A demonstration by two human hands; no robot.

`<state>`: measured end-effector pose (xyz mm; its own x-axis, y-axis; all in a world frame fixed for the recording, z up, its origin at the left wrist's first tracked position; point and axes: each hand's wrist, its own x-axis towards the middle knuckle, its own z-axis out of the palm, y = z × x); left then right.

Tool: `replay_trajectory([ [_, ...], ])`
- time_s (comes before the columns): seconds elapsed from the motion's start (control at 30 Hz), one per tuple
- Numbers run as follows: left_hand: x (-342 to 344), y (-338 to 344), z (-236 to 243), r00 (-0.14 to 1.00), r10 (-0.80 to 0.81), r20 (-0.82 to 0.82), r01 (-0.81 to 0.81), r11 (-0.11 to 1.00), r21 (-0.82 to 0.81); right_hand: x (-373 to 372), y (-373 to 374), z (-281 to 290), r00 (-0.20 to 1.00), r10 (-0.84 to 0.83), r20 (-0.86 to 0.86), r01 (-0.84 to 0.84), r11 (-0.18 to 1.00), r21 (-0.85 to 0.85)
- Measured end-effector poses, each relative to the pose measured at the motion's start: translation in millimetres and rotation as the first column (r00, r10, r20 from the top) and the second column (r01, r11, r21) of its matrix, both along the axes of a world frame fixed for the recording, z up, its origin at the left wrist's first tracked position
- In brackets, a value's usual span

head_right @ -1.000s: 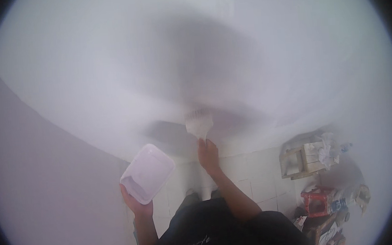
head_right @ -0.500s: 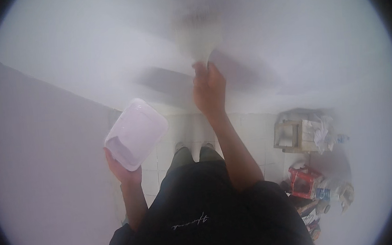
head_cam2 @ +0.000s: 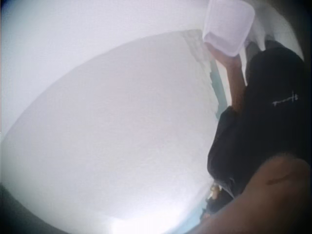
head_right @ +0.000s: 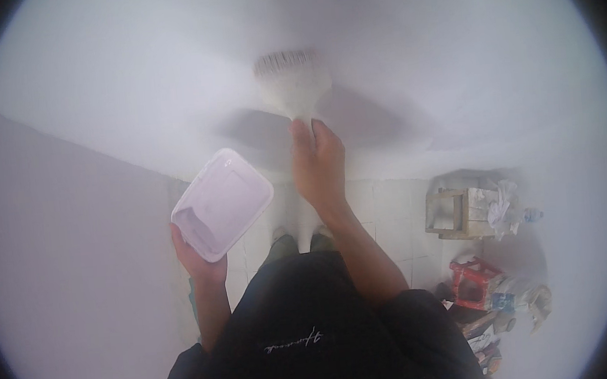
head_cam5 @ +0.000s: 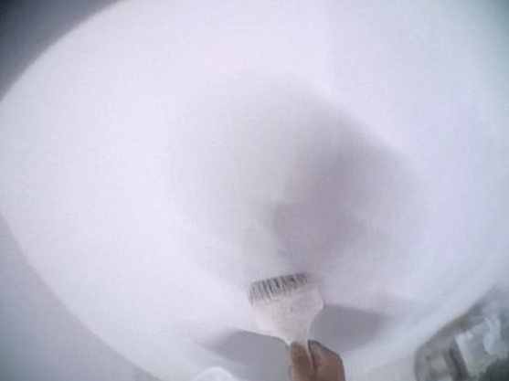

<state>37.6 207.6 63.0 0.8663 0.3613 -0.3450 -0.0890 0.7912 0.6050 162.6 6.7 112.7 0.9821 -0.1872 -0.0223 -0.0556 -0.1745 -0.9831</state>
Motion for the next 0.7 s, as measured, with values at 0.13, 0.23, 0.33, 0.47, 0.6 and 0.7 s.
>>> replay_trajectory([
  [0.13, 7.6, 7.0, -3.4, 0.998, -0.042, 0.039, 0.043, 0.999, -0.028, 7.4, 13.2, 42.8, 0.988, -0.032, 0.152, 0.022, 0.997, 0.069],
  [0.23, 15.3, 10.7, -6.8, 0.997, -0.065, 0.04, 0.065, 0.998, -0.018, 17.1, 13.7, 6.2, 0.983, -0.059, 0.173, 0.061, 0.998, -0.002],
  [0.33, 24.1, 7.4, -6.6, 0.992, -0.099, 0.076, 0.1, 0.995, -0.013, 22.5, -1.6, -91.2, 0.977, -0.065, 0.203, 0.108, 0.972, -0.208],
  [0.47, 31.0, 8.1, -12.6, 0.988, -0.13, 0.078, 0.131, 0.991, -0.008, 7.6, -0.2, -135.0, 0.997, -0.069, -0.041, 0.054, 0.958, -0.281],
  [0.6, 34.4, 8.0, -17.7, 0.989, -0.128, 0.077, 0.131, 0.991, -0.032, 5.0, -5.1, -115.7, 0.988, 0.008, -0.151, -0.016, 0.998, -0.054],
  [0.7, 35.0, 9.2, -21.0, 0.987, -0.129, 0.094, 0.134, 0.99, -0.049, -1.8, -3.8, -39.6, 0.997, 0.031, -0.074, -0.025, 0.997, 0.08],
])
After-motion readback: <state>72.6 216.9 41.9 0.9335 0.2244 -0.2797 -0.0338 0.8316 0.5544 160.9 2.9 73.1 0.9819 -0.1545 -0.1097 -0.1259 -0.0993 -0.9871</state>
